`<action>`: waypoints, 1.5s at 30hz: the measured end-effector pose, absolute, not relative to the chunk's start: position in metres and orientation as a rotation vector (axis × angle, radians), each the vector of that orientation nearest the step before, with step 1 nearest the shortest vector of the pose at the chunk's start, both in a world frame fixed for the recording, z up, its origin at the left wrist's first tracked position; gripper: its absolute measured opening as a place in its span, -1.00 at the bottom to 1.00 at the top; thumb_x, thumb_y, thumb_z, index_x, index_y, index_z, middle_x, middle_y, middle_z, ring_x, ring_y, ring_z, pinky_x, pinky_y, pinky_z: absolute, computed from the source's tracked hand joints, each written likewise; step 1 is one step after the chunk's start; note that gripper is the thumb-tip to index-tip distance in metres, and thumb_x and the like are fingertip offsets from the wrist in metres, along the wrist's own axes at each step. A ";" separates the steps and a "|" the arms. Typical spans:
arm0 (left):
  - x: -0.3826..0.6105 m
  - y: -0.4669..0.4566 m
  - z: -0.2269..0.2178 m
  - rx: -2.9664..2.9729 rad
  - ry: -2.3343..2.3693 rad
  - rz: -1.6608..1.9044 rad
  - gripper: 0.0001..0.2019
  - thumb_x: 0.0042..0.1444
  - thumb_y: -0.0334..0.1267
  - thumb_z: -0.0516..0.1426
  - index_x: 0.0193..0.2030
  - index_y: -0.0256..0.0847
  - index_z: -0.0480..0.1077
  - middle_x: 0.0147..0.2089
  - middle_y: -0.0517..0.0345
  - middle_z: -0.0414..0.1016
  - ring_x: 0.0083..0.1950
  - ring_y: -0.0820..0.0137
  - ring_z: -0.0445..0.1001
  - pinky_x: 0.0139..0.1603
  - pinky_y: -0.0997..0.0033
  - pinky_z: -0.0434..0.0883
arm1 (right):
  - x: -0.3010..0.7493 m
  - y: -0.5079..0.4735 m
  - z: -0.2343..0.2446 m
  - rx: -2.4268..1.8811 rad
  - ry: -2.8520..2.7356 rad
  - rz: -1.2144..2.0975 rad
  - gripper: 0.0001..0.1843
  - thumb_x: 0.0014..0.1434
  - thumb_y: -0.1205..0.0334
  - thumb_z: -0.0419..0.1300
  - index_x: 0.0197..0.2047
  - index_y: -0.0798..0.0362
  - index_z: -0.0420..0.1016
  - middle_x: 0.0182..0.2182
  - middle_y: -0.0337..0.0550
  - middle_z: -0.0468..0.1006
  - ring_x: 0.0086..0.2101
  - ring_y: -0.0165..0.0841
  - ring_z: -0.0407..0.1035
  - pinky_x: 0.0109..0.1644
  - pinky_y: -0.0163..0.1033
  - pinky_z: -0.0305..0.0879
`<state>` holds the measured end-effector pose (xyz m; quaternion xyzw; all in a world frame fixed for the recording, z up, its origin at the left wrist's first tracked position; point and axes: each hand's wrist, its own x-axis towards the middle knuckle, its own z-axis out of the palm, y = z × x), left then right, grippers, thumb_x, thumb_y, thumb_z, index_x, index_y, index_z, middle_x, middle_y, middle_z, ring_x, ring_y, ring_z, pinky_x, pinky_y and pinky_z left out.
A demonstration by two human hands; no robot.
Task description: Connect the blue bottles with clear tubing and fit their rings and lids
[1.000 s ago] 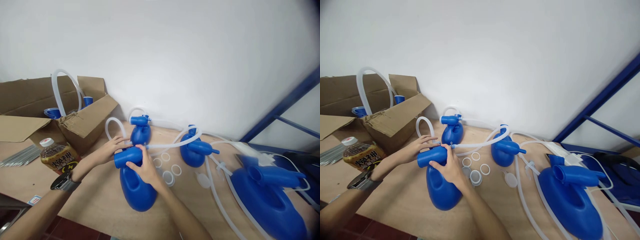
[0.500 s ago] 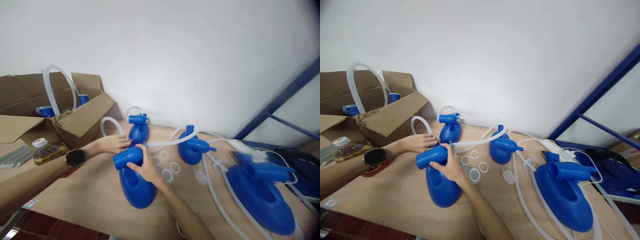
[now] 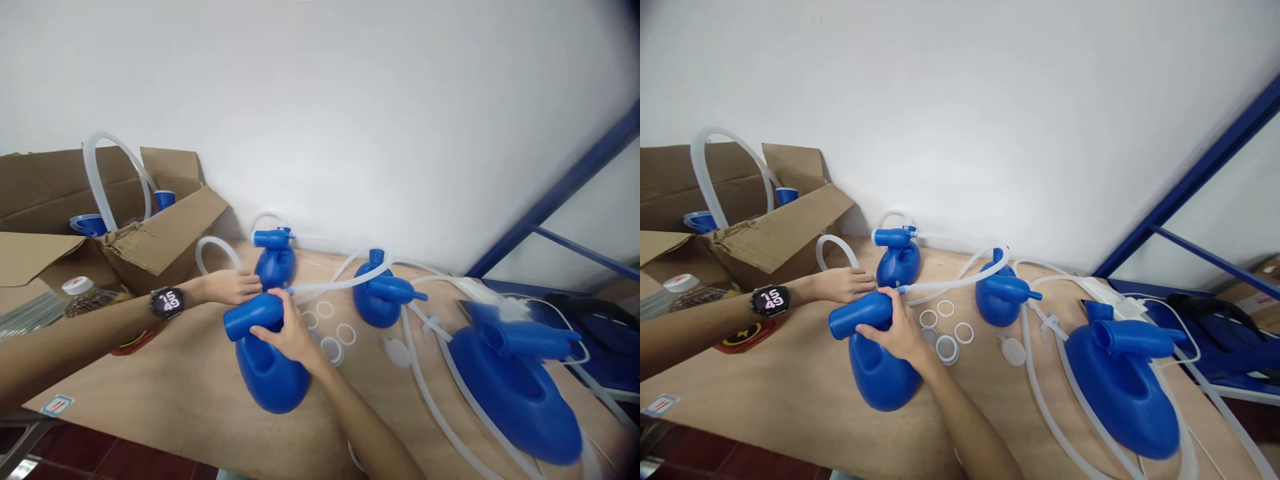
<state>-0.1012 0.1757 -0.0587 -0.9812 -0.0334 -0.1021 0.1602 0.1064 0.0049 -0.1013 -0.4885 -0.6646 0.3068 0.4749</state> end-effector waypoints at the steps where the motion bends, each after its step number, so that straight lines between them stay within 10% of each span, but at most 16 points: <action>1: -0.103 0.174 -0.060 -2.816 -0.131 -0.319 -0.78 0.41 -0.30 0.05 -0.07 -0.09 0.56 -0.12 0.00 0.63 -0.10 0.28 0.56 -0.05 0.31 0.52 | 0.107 0.005 -0.101 -1.199 -1.629 0.756 -0.13 0.09 -0.05 0.50 0.36 -0.12 0.24 0.28 0.01 0.43 0.24 -0.04 0.38 0.33 0.08 0.31; 6: -0.118 0.166 -0.066 -2.860 -0.373 -0.479 -0.58 0.45 -0.03 0.05 0.25 -0.24 0.44 0.18 -0.22 0.55 0.18 0.08 0.52 0.16 0.09 0.47 | 0.108 0.004 -0.096 -1.197 -1.647 0.824 0.28 -0.32 -0.04 0.69 0.39 -0.16 0.16 0.30 0.01 0.37 0.27 0.04 0.33 0.36 0.16 0.28; 10: -0.123 0.163 -0.068 -2.891 -0.525 -0.487 -0.58 0.47 0.01 0.00 0.16 -0.19 0.52 0.14 -0.16 0.61 0.26 -0.01 0.45 0.40 -0.24 0.18 | 0.109 0.007 -0.101 -1.130 -1.653 0.906 0.18 -0.16 0.08 0.62 0.42 -0.15 0.09 0.33 0.02 0.33 0.26 -0.01 0.34 0.36 0.12 0.27; 25: -0.123 0.191 -0.061 -3.080 -0.906 -0.433 -0.39 0.47 0.12 -0.16 -0.41 -0.16 0.47 -0.43 0.07 0.50 -0.37 0.28 0.46 -0.16 0.26 0.46 | 0.110 0.000 -0.098 -1.118 -1.728 0.847 -0.01 -0.05 0.33 0.39 0.42 -0.13 0.12 0.22 -0.05 0.44 0.15 -0.07 0.43 0.27 0.03 0.33; 30: -0.143 0.196 -0.063 -2.795 -1.255 -0.780 -0.53 0.37 0.11 -0.01 0.13 -0.22 0.44 0.12 -0.24 0.53 0.22 -0.06 0.43 0.27 -0.13 0.35 | 0.112 -0.001 -0.097 -1.104 -1.756 0.872 0.01 -0.06 0.34 0.39 0.42 -0.12 0.11 0.21 -0.04 0.45 0.12 -0.08 0.45 0.26 0.02 0.34; 33: -0.150 0.182 -0.066 -2.589 -1.533 -0.942 -0.46 0.37 0.07 0.00 0.29 -0.30 0.25 0.13 -0.39 0.47 0.20 -0.18 0.45 0.14 -0.21 0.41 | 0.112 -0.001 -0.096 -1.101 -1.751 0.891 0.00 -0.05 0.34 0.40 0.42 -0.12 0.10 0.20 -0.05 0.46 0.09 -0.08 0.47 0.24 0.01 0.36; 41: -0.127 0.142 -0.064 -3.020 -1.552 -0.880 -0.50 0.26 0.26 0.07 0.00 -0.15 0.39 -0.02 -0.05 0.59 -0.05 0.14 0.59 -0.15 0.23 0.54 | 0.120 0.002 -0.091 -1.114 -1.797 0.918 0.01 -0.05 0.35 0.42 0.42 -0.12 0.10 0.16 -0.06 0.47 0.05 -0.10 0.48 0.21 0.00 0.37; 45: -0.122 0.126 -0.054 -3.251 -1.479 -0.703 -0.46 0.39 0.20 -0.04 -0.41 -0.17 0.39 -0.44 0.15 0.46 -0.40 0.32 0.43 -0.37 0.37 0.36 | 0.128 0.010 -0.093 -1.054 -1.835 0.963 0.02 -0.05 0.31 0.43 0.42 -0.11 0.09 0.18 -0.05 0.45 0.08 -0.09 0.46 0.22 0.00 0.36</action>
